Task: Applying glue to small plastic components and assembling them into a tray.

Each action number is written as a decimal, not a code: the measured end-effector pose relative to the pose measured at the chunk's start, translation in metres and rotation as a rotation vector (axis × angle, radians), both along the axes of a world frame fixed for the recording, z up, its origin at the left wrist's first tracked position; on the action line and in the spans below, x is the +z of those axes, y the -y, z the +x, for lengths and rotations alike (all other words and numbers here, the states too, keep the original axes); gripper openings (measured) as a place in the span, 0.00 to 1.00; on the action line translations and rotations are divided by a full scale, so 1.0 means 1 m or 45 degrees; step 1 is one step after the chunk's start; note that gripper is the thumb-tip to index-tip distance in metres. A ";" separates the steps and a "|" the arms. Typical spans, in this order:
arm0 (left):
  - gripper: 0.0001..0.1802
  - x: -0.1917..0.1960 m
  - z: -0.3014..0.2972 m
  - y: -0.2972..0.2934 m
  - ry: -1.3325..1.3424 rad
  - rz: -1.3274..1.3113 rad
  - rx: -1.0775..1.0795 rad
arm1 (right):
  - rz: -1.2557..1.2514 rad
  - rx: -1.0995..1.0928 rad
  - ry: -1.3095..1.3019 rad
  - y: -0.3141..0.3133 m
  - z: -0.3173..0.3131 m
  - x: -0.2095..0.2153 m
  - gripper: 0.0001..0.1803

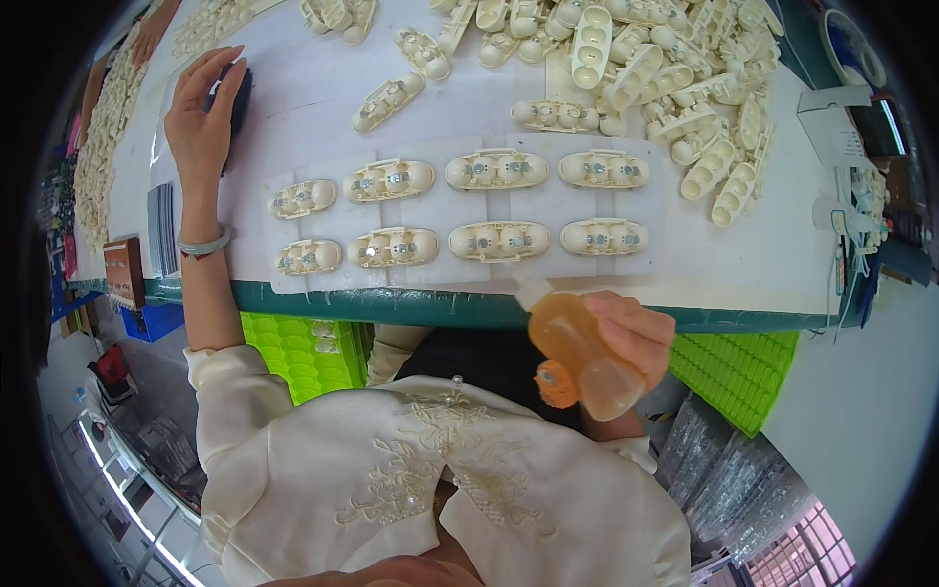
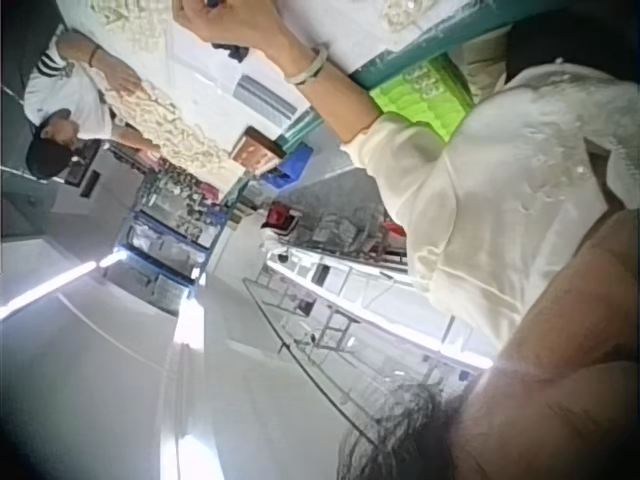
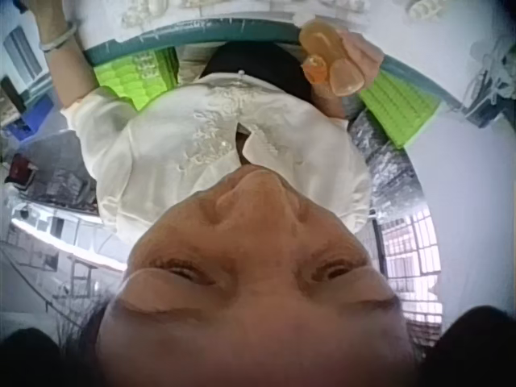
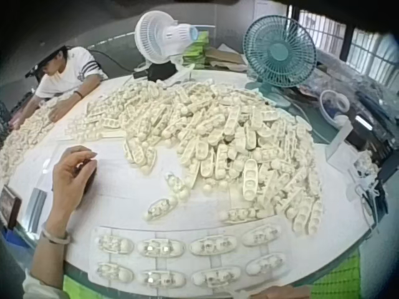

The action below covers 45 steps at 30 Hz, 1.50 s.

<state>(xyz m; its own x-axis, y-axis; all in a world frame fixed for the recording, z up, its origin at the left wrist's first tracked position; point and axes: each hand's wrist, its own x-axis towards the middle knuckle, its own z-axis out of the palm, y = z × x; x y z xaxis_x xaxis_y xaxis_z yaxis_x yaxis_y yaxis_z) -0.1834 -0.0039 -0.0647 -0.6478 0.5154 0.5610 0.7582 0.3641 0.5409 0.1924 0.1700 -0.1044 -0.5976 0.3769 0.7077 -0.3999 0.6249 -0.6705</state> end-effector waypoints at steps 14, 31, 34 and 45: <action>0.10 -0.002 -0.004 0.001 -0.054 0.066 -0.024 | -0.209 -0.081 -0.066 -0.006 0.009 -0.008 0.17; 0.10 -0.001 -0.002 0.000 0.069 0.052 0.016 | -0.090 -0.184 0.033 -0.011 0.012 -0.008 0.25; 0.10 -0.001 -0.003 0.000 0.051 0.059 -0.002 | -0.037 -0.285 0.032 -0.006 0.011 -0.002 0.25; 0.10 -0.001 -0.003 0.000 0.113 0.042 0.005 | -0.015 -0.657 0.050 -0.009 0.011 0.012 0.18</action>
<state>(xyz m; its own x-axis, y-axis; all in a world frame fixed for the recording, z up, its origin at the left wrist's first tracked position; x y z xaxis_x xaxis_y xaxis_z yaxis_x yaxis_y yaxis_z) -0.1863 -0.0040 -0.0659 -0.6979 0.4949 0.5177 0.7051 0.3481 0.6177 0.2039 0.1785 -0.0927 -0.3580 0.6375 0.6822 -0.0162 0.7263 -0.6872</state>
